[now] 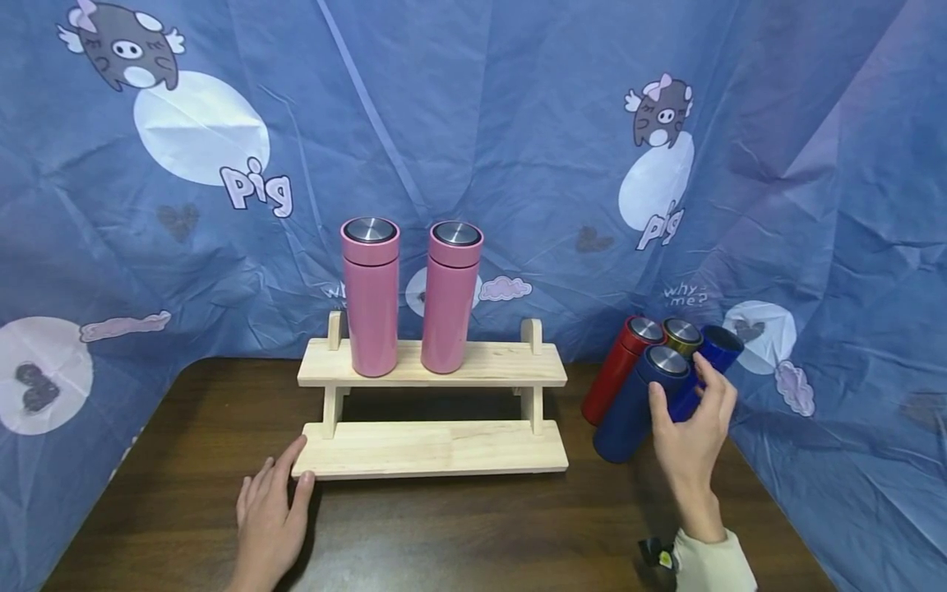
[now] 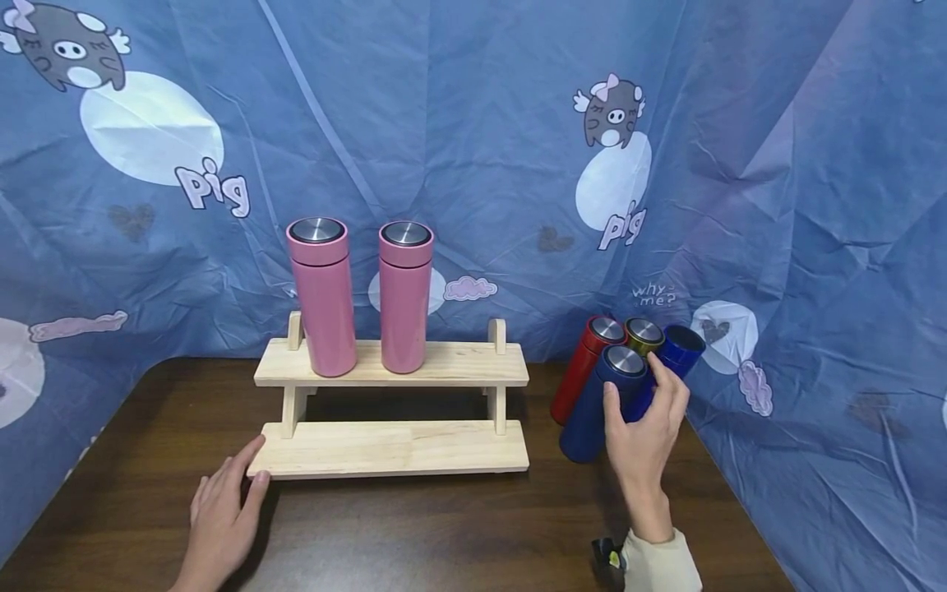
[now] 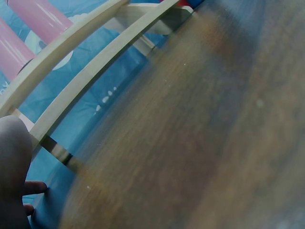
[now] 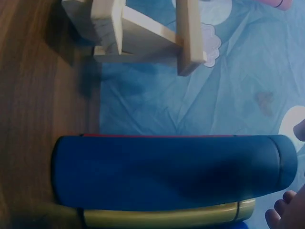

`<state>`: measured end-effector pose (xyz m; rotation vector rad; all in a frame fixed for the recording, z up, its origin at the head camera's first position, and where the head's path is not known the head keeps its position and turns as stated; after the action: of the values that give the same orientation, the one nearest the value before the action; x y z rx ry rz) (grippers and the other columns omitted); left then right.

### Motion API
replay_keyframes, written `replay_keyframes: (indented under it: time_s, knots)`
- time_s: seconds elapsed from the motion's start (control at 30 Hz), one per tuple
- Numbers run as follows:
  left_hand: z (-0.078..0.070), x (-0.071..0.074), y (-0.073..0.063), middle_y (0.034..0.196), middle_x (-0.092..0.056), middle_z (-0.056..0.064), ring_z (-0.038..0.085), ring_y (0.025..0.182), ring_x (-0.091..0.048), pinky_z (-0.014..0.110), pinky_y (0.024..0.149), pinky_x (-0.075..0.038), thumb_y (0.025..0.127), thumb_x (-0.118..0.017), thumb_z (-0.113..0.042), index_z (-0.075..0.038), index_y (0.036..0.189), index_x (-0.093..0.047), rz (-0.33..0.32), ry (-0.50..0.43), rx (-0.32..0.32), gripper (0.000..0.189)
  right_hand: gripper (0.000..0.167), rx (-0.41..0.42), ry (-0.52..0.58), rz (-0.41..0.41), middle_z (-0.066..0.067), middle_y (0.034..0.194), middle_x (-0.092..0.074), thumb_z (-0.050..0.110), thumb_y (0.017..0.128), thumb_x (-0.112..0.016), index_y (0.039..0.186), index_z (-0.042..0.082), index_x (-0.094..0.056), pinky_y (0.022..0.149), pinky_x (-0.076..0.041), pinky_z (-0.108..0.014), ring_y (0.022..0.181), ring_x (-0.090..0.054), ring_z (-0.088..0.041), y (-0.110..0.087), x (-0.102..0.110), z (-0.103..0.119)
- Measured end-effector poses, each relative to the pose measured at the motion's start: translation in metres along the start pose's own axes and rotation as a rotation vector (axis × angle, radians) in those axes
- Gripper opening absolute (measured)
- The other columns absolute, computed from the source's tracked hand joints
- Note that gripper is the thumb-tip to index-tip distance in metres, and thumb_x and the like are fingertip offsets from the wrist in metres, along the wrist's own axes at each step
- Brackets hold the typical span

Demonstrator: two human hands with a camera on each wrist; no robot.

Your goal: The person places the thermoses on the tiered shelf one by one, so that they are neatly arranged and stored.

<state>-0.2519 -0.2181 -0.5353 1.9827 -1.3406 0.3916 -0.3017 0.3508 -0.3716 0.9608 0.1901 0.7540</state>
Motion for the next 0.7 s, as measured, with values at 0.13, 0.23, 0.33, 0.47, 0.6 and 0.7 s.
replay_keyframes:
  time_s: [0.13, 0.23, 0.33, 0.47, 0.6, 0.7]
  knots:
    - [0.000, 0.000, 0.000, 0.153, -0.057, 0.039, 0.067, 0.146, -0.042, 0.082, 0.121, -0.016, 0.116, -0.053, -0.026, -0.014, 0.161, -0.050, -0.005, -0.002, -0.003, 0.046, 0.071, -0.008, -0.021, 0.015, -0.022, 0.145, -0.056, 0.007, 0.088, -0.087, 0.155, 0.009, -0.062, 0.108, -0.042, -0.020, 0.135, -0.053, -0.035, -0.002, -0.004, -0.009]
    - [0.000, 0.000, 0.000, 0.153, -0.057, 0.039, 0.067, 0.145, -0.042, 0.082, 0.121, -0.016, 0.116, -0.053, -0.026, -0.014, 0.160, -0.050, -0.006, -0.001, -0.003, 0.046, 0.071, -0.014, -0.028, 0.022, -0.020, 0.144, -0.055, 0.005, 0.087, -0.087, 0.154, 0.009, -0.063, 0.108, -0.043, -0.020, 0.134, -0.053, -0.038, -0.004, -0.006, -0.014]
    - [0.001, 0.000, 0.000, 0.154, -0.056, 0.039, 0.067, 0.145, -0.042, 0.082, 0.121, -0.016, 0.116, -0.053, -0.026, -0.014, 0.161, -0.050, -0.002, 0.003, 0.003, 0.046, 0.070, -0.015, -0.029, 0.032, -0.022, 0.143, -0.055, 0.004, 0.087, -0.088, 0.153, 0.009, -0.064, 0.106, -0.043, -0.020, 0.133, -0.053, -0.034, -0.005, -0.009, -0.018]
    - [0.001, 0.000, 0.000, 0.154, -0.056, 0.039, 0.067, 0.145, -0.042, 0.082, 0.121, -0.017, 0.117, -0.052, -0.027, -0.014, 0.161, -0.049, 0.005, 0.011, 0.010, 0.046, 0.071, -0.018, -0.027, 0.044, -0.028, 0.142, -0.054, 0.003, 0.086, -0.089, 0.153, 0.011, -0.065, 0.105, -0.042, -0.019, 0.131, -0.051, -0.019, -0.007, -0.012, -0.022]
    - [0.000, -0.001, 0.000, 0.155, -0.056, 0.039, 0.067, 0.145, -0.041, 0.083, 0.120, -0.016, 0.117, -0.051, -0.028, -0.013, 0.161, -0.049, 0.013, 0.012, 0.014, 0.046, 0.074, -0.019, -0.024, 0.062, -0.029, 0.145, -0.053, 0.004, 0.086, -0.089, 0.155, 0.012, -0.063, 0.103, -0.042, -0.019, 0.131, -0.046, -0.007, -0.009, -0.015, -0.027]
    - [0.000, -0.001, 0.000, 0.155, -0.056, 0.038, 0.067, 0.146, -0.041, 0.083, 0.120, -0.016, 0.117, -0.052, -0.028, -0.013, 0.161, -0.049, 0.013, 0.011, 0.016, 0.046, 0.077, -0.028, -0.026, 0.078, -0.028, 0.145, -0.053, 0.005, 0.087, -0.090, 0.158, 0.014, -0.059, 0.103, -0.041, -0.019, 0.129, -0.045, -0.006, -0.012, -0.017, -0.030]
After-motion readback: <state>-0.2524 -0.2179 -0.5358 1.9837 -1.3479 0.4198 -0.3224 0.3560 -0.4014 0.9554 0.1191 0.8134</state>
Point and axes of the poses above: each hand's wrist, its own y-axis towards the middle knuckle, its own x-axis out of the back of the hand, z = x × y, the point moved 10 cm from there along y, towards the middle knuckle
